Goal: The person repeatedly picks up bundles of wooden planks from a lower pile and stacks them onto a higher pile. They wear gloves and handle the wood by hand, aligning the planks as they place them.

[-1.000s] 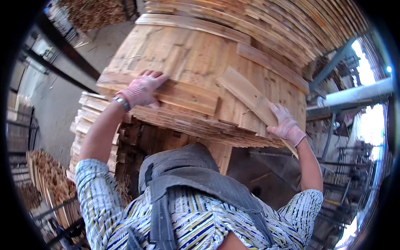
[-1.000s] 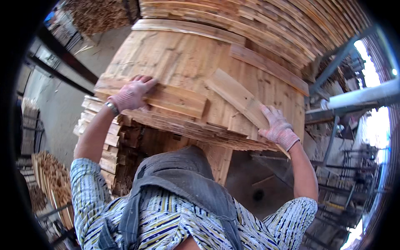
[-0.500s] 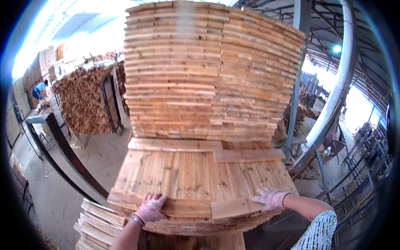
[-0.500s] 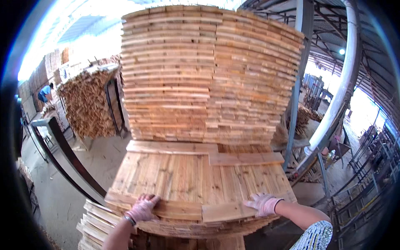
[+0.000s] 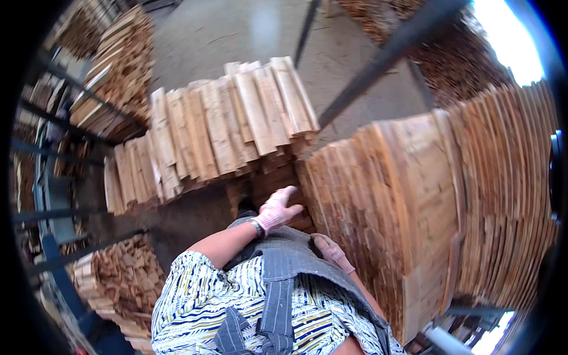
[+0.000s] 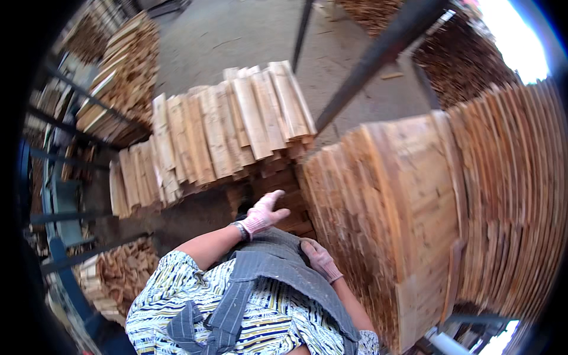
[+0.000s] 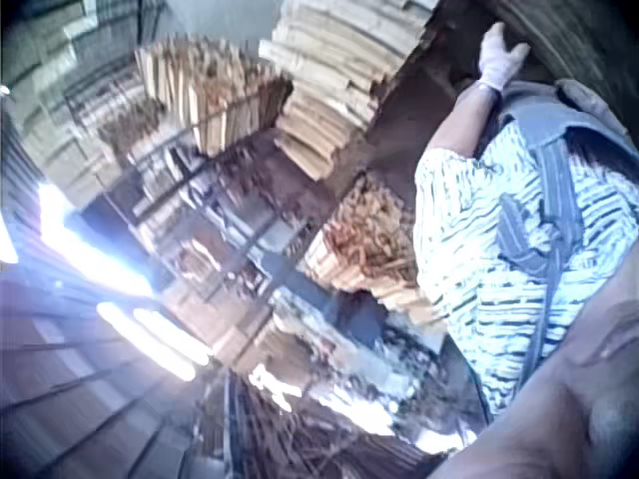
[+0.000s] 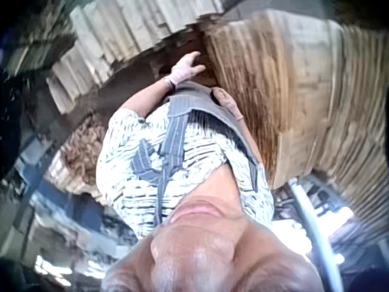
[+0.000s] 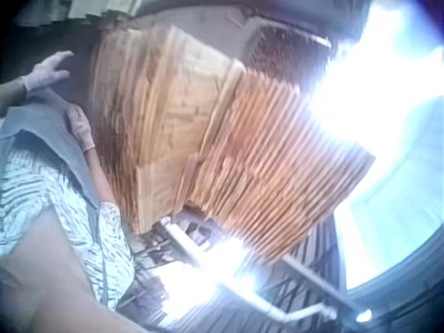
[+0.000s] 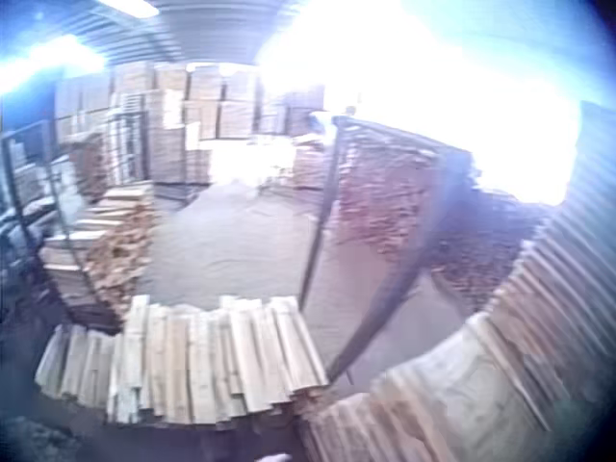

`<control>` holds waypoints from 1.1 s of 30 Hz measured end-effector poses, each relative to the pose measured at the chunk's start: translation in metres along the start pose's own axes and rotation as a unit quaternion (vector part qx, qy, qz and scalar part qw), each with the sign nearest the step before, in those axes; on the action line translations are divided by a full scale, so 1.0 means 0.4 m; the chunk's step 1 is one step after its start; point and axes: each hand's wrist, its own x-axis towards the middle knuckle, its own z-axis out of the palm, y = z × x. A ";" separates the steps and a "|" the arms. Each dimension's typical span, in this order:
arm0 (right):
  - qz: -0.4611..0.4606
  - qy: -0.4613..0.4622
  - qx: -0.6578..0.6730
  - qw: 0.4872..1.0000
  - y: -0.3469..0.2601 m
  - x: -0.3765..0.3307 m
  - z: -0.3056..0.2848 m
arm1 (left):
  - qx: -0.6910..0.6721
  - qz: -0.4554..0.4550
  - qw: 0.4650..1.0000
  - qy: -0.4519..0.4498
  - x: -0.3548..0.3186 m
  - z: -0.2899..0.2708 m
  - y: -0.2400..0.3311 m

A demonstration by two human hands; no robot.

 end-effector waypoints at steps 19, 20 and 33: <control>0.254 0.007 0.297 0.921 -0.098 1.296 0.581 | -0.338 -0.383 0.758 0.405 0.272 -0.609 -1.026; 0.264 0.032 0.329 0.906 -0.061 1.342 0.595 | -0.333 -0.411 0.739 0.417 0.275 -0.591 -1.046; 0.182 0.070 0.464 0.864 0.065 1.521 0.640 | -0.404 -0.409 0.760 0.302 0.483 -0.521 -0.992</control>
